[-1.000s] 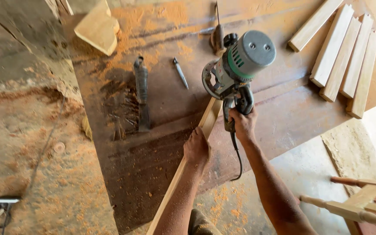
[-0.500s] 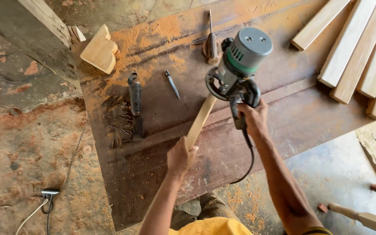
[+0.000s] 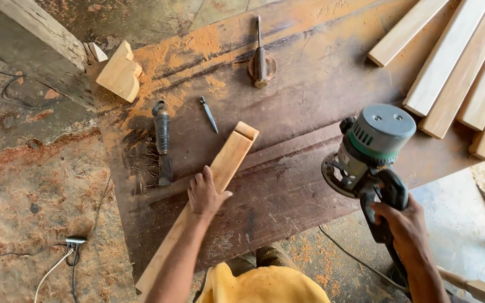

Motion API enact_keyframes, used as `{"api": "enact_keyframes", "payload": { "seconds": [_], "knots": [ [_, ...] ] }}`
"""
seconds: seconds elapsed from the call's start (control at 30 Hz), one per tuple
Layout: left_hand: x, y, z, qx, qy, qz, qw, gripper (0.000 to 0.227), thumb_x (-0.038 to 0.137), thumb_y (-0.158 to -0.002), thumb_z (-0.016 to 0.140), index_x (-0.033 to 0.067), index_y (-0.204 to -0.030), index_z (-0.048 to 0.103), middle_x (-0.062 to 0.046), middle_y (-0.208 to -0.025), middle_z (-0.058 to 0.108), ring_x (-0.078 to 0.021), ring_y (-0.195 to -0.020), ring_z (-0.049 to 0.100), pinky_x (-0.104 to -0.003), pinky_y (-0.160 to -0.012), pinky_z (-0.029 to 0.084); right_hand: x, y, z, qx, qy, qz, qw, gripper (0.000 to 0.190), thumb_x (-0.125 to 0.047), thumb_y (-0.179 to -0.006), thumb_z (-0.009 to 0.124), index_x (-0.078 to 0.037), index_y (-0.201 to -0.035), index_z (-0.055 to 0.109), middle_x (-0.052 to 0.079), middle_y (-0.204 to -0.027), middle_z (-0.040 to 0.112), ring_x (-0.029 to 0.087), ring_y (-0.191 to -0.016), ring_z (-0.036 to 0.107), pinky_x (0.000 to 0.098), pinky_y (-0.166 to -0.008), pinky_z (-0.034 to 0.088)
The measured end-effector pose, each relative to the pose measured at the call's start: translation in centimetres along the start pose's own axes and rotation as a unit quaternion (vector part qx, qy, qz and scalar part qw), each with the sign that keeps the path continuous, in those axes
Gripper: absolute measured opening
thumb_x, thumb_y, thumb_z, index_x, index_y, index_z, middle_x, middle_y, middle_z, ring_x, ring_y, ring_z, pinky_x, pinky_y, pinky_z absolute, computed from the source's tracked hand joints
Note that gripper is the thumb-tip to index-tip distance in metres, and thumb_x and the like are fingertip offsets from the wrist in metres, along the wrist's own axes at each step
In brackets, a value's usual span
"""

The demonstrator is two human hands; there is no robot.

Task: Using a handheld electric router to shape and smooth the edges of wooden furniture components.

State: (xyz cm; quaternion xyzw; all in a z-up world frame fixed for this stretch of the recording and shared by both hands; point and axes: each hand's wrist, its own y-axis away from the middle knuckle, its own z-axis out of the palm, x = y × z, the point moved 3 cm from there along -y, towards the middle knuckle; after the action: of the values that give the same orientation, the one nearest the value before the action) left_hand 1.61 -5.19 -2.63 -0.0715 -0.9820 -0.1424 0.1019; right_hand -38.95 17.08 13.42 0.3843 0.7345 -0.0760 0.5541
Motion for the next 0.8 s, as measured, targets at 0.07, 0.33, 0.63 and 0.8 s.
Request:
{"api": "enact_keyframes", "payload": {
  "seconds": [0.07, 0.33, 0.63, 0.8],
  "knots": [
    [-3.0, -1.2, 1.6, -0.035, 0.021, 0.015, 0.999, 0.123, 0.055, -0.066, 0.088, 0.0046, -0.162, 0.029, -0.022, -0.139, 0.055, -0.0324, -0.122, 0.059, -0.048, -0.104, 0.051, 0.8, 1.7, -1.4, 0.005, -0.027, 0.055, 0.998, 0.051, -0.011, -0.079, 0.072, -0.003, -0.128, 0.064, 0.007, -0.068, 0.06, 0.015, -0.052, 0.053, 0.0295, -0.042, 0.039],
    [-5.0, -4.0, 3.5, -0.292, 0.274, 0.051, 0.915, 0.117, 0.051, -0.063, 0.086, -0.0024, -0.155, 0.038, -0.028, -0.152, 0.052, -0.0345, -0.139, 0.055, -0.048, -0.116, 0.043, 5.2, 5.1, -4.9, 0.012, -0.129, 0.121, 0.984, 0.051, -0.007, -0.081, 0.07, -0.004, -0.131, 0.062, 0.007, -0.069, 0.054, 0.016, -0.048, 0.045, 0.033, -0.039, 0.031],
    [9.3, -0.7, -1.8, -0.251, -0.031, 0.329, 0.91, 0.085, 0.019, -0.069, 0.077, 0.0163, -0.149, 0.05, -0.013, -0.133, 0.056, -0.0325, -0.111, 0.064, -0.046, -0.094, 0.056, 8.6, 10.1, -8.2, 0.036, -0.164, 0.093, 0.981, 0.049, -0.008, -0.086, 0.073, 0.0, -0.132, 0.063, 0.008, -0.073, 0.056, 0.018, -0.054, 0.048, 0.0331, -0.043, 0.034],
    [16.5, -4.3, -1.9, -0.17, -0.165, 0.495, 0.836, 0.041, 0.01, -0.078, 0.073, 0.0147, -0.119, 0.069, -0.012, -0.105, 0.066, -0.0276, -0.091, 0.07, -0.045, -0.083, 0.058, 12.9, 10.5, -10.8, 0.058, -0.09, 0.092, 0.99, 0.057, -0.007, -0.08, 0.071, -0.006, -0.136, 0.06, 0.007, -0.084, 0.067, 0.017, -0.065, 0.063, 0.0309, -0.055, 0.05]
  ]
}}
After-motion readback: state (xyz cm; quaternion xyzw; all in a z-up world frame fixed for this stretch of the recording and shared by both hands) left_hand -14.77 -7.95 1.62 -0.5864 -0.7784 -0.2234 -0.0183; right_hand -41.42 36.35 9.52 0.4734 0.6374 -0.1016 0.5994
